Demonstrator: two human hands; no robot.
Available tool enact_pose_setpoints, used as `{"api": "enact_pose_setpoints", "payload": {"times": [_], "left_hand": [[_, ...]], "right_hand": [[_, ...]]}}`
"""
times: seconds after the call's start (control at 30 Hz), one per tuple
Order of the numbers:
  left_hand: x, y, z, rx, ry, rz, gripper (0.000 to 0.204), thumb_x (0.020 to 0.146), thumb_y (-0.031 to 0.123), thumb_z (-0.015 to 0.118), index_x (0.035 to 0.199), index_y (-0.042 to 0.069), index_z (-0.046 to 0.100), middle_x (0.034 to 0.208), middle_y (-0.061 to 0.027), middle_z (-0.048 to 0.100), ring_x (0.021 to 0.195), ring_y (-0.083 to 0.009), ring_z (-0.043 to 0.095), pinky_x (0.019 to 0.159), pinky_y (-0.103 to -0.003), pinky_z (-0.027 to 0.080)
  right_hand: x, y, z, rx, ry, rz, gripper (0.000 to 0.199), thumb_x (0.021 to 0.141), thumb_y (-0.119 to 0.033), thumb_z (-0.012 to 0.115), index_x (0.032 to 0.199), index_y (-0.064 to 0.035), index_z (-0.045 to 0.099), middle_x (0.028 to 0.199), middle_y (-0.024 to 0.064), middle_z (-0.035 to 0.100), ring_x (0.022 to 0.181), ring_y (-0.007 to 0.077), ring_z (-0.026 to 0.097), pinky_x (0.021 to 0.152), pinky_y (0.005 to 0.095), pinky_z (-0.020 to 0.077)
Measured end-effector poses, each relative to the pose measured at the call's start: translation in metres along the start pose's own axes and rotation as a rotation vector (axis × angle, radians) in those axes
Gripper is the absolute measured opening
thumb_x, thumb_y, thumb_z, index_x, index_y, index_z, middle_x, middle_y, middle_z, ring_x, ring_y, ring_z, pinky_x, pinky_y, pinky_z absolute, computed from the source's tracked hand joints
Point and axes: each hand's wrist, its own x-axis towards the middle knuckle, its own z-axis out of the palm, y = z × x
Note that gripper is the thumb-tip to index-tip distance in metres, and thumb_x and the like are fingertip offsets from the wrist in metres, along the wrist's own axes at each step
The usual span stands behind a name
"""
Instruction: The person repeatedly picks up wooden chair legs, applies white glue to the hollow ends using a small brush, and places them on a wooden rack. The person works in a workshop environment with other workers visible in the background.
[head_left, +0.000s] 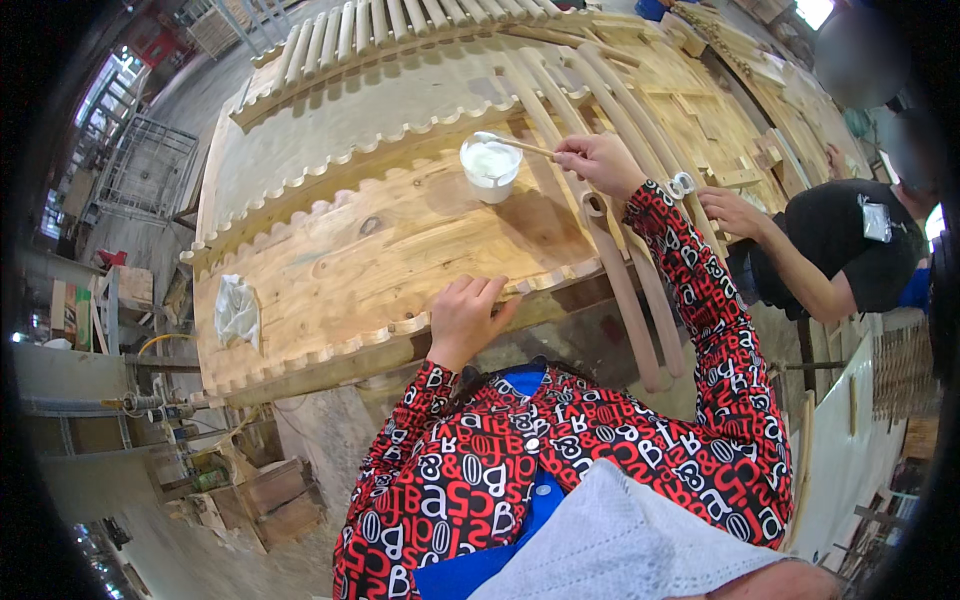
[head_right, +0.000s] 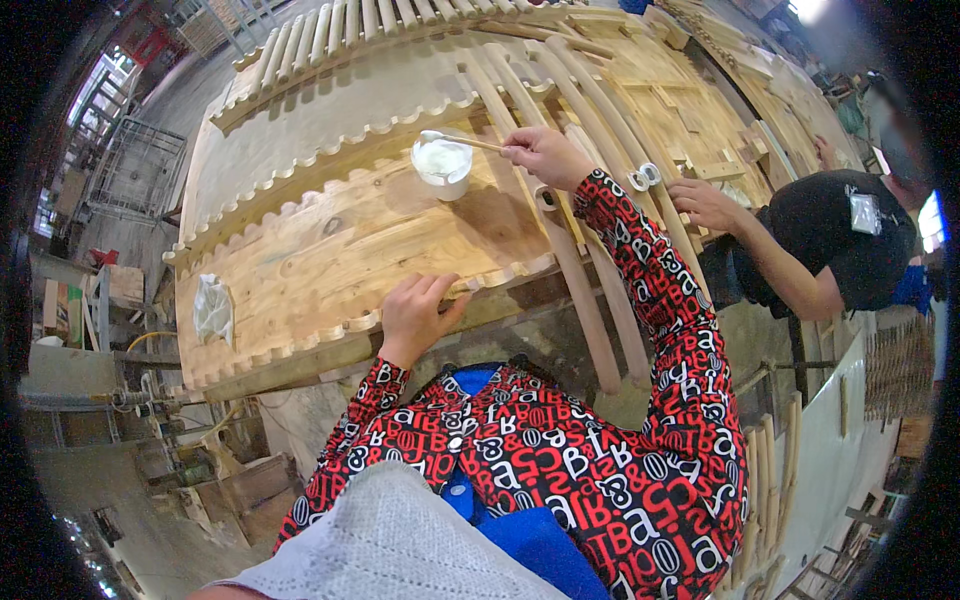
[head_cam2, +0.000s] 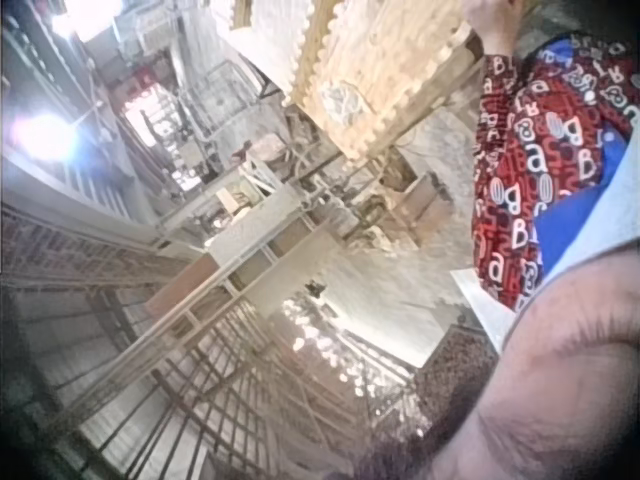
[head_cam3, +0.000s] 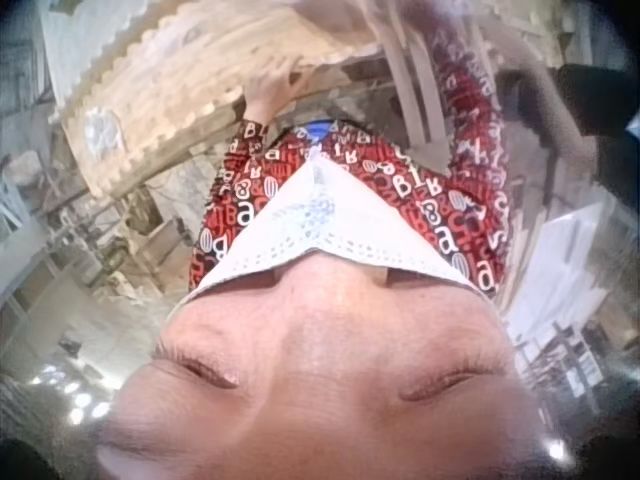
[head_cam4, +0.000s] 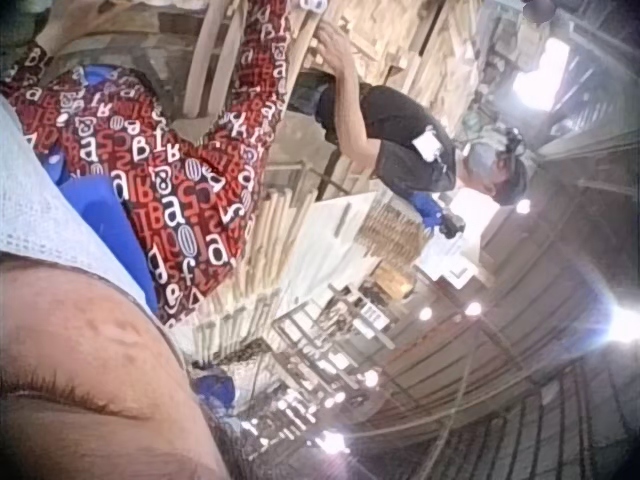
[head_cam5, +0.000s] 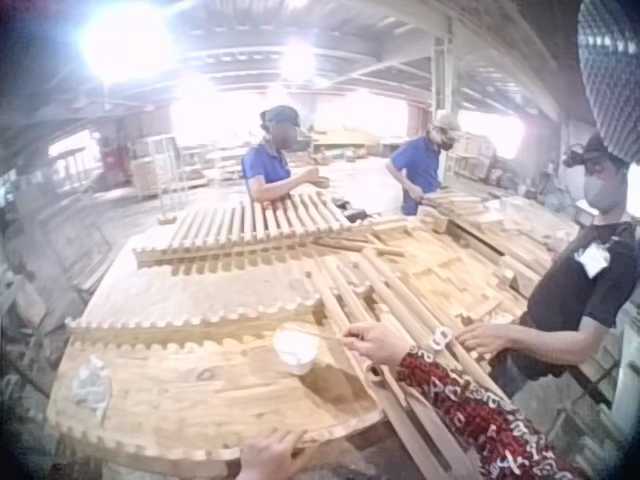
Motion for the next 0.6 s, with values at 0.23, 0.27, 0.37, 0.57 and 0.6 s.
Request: {"api": "enact_pose_setpoints", "payload": {"times": [0.23, 0.27, 0.37, 0.57, 0.6], "left_hand": [[0.0, 0.002, -0.001, -0.013, 0.022, 0.022, 0.028, 0.079, 0.032, 0.074, 0.097, 0.011, 0.069, 0.078, -0.0033, 0.066, 0.073, -0.0224, 0.062, 0.065, -0.035, 0.05], [0.0, 0.003, -0.002, -0.012, 0.017, 0.023, 0.028, 0.079, 0.032, 0.074, 0.097, 0.011, 0.069, 0.078, -0.0033, 0.066, 0.073, -0.0224, 0.062, 0.065, -0.035, 0.05], [0.001, 0.004, -0.004, -0.013, 0.02, 0.028, 0.027, 0.08, 0.031, 0.074, 0.097, 0.011, 0.069, 0.077, -0.0036, 0.066, 0.072, -0.0226, 0.062, 0.064, -0.036, 0.05], [0.0, 0.006, -0.005, -0.037, 0.006, 0.03, 0.026, 0.081, 0.029, 0.073, 0.098, 0.011, 0.069, 0.078, -0.005, 0.066, 0.073, -0.0238, 0.062, 0.065, -0.036, 0.05], [0.0, 0.006, -0.005, -0.047, 0.003, 0.026, 0.026, 0.081, 0.029, 0.073, 0.099, 0.01, 0.069, 0.078, -0.0053, 0.066, 0.073, -0.0241, 0.062, 0.065, -0.036, 0.05]], "right_hand": [[-0.007, -0.007, -0.008, 0.394, -0.29, 0.226, 0.028, 0.099, -0.027, 0.055, 0.096, -0.0033, 0.069, 0.064, -0.0045, 0.055, 0.053, 0.0028, 0.044, 0.048, 0.0209, 0.0352], [-0.008, -0.008, -0.008, 0.419, -0.294, 0.234, 0.027, 0.099, -0.026, 0.055, 0.096, -0.0032, 0.069, 0.064, -0.0041, 0.056, 0.052, 0.0031, 0.045, 0.048, 0.0212, 0.0357], [-0.01, -0.01, -0.004, 0.259, -0.171, 0.116, 0.025, 0.098, -0.025, 0.057, 0.095, -0.0029, 0.068, 0.065, -0.0029, 0.058, 0.053, 0.0041, 0.047, 0.049, 0.0218, 0.0379], [-0.02, -0.011, -0.005, 0.069, -0.004, 0.023, 0.025, 0.095, -0.025, 0.06, 0.096, -0.0011, 0.067, 0.071, 0.0018, 0.062, 0.063, 0.0093, 0.055, 0.06, 0.0261, 0.0453], [-0.026, -0.008, -0.01, 0.098, -0.028, 0.059, 0.025, 0.095, -0.025, 0.061, 0.097, -0.0008, 0.067, 0.072, 0.0027, 0.062, 0.065, 0.0104, 0.057, 0.062, 0.0271, 0.0463]]}}
